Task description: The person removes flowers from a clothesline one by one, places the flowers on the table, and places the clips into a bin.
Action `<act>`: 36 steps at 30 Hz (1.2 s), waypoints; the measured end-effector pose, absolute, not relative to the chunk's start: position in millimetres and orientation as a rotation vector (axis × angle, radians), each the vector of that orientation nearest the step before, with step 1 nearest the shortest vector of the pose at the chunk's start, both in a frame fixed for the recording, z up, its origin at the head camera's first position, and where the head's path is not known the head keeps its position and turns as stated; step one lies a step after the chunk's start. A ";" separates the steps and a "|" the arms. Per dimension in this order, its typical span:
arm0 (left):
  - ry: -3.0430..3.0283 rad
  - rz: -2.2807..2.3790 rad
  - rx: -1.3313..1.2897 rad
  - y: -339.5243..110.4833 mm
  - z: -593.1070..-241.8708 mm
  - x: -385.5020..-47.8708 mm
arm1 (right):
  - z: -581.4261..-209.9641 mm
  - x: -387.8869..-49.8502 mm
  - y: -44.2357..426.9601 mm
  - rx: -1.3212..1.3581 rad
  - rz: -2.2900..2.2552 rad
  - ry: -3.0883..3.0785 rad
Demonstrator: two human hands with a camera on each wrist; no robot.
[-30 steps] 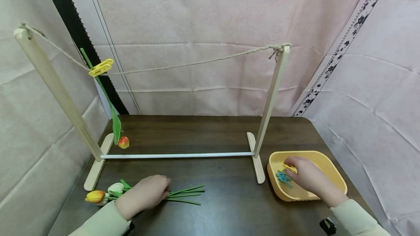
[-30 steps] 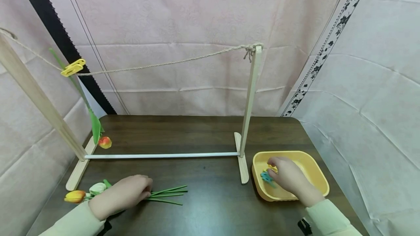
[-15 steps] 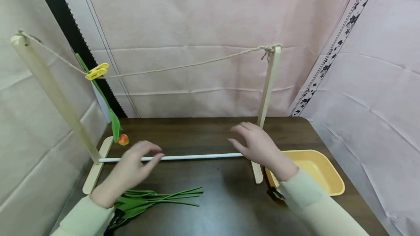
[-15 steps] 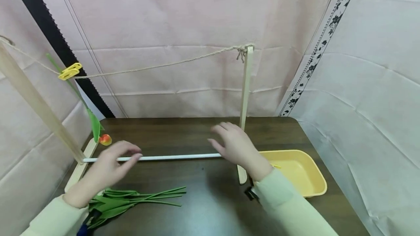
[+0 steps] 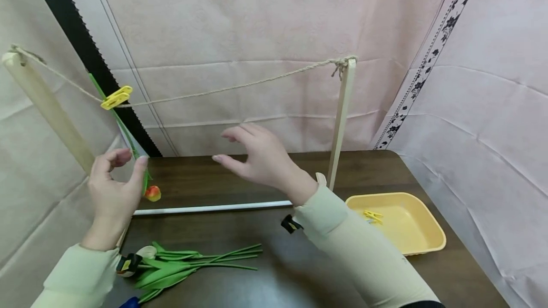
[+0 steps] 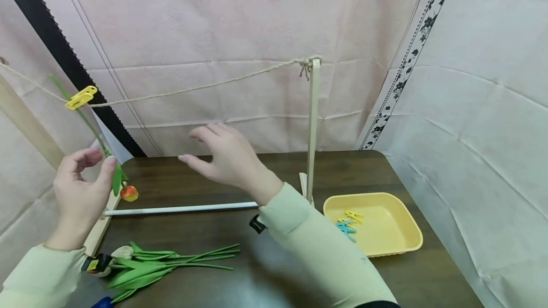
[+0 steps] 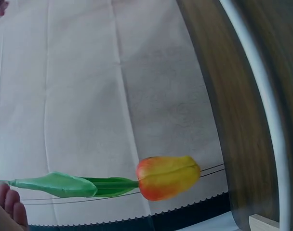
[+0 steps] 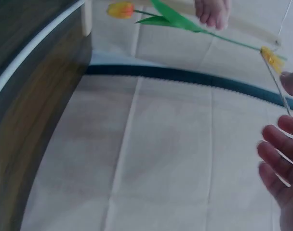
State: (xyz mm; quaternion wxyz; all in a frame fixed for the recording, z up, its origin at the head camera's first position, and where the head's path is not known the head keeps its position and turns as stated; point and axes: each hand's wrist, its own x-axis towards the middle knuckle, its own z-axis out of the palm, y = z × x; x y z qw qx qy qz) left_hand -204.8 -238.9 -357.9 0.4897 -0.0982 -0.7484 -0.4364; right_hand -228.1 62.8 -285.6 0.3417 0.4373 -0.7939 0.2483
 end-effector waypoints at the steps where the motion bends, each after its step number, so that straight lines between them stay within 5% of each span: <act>1: -1.820 -1.079 -0.215 -237.2 -353.6 -203.3 | -281.0 -228.5 56.1 1.140 0.634 -2.042; 6: -1.864 -1.132 -0.156 -224.0 -328.9 -193.2 | -251.6 -228.7 25.5 1.162 0.492 -1.913; 16: -1.948 -1.130 -0.106 -244.2 -338.3 -218.6 | -207.7 -236.7 -37.7 1.067 0.227 -2.014; 36: -1.890 -1.042 -0.193 -253.1 -336.3 -216.8 | -186.3 -230.1 -92.7 1.064 0.019 -2.262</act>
